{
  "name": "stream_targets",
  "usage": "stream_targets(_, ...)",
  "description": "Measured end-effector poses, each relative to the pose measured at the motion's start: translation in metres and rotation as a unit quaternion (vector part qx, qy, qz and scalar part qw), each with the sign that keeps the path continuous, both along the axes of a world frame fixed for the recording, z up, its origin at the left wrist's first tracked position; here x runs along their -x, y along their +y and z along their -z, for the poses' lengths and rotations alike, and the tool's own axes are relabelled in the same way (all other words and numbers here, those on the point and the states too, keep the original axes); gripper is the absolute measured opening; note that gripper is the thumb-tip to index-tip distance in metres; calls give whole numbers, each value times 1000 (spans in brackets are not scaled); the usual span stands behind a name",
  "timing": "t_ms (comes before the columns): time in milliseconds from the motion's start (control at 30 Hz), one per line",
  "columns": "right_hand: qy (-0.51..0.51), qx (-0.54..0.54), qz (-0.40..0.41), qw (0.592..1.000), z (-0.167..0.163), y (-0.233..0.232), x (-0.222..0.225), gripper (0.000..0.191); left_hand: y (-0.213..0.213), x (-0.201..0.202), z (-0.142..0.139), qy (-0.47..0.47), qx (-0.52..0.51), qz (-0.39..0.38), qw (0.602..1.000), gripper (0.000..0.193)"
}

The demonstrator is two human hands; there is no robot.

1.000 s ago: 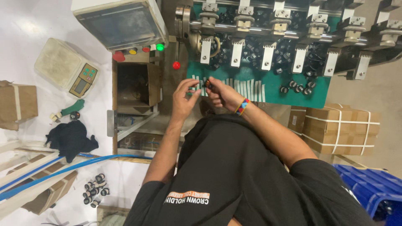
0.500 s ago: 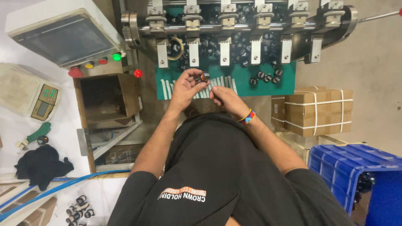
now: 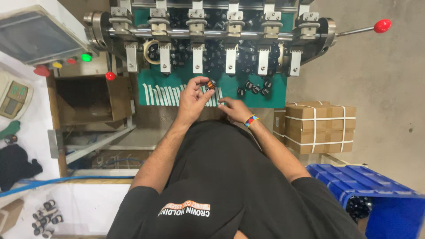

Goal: The person stands at a multi-station machine, wipes the green work board with a black cloth, and picks up small black components one at a time. They turn and fit the parts together in their hands, use pliers on one part, and place components back onto the machine board.

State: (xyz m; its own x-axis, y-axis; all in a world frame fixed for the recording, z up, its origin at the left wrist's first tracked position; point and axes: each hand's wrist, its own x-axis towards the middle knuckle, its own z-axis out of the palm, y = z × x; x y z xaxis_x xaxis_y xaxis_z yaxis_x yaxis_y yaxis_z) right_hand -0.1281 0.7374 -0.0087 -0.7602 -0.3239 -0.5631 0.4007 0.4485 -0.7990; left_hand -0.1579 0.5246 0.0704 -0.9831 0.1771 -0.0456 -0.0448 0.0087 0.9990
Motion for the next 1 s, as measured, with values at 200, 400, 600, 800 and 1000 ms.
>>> stream_targets(200, 214, -118, -23, 969, 68, 27, 34, 53, 0, -29, -7, -37, 116, -56, 991, 37)
stream_targets(400, 211, -157, -5, 965, 75, -3, 61, 38, -14, -48, -3, -29, 156, -108, 982, 38)
stream_targets(600, 309, -157, -28, 938, 17, -32, 44, 16, -37, -43, 5, -19, 161, -88, 983, 38)
stream_targets(800, 383, 46, -54, 921, -91, -55, 15, 20, -51, -19, 2, 24, 164, -14, 986, 41)
stream_targets(1000, 315, -21, 65, 947, -121, -86, 20, 25, -66, 1, -5, 79, 120, 86, 986, 58)
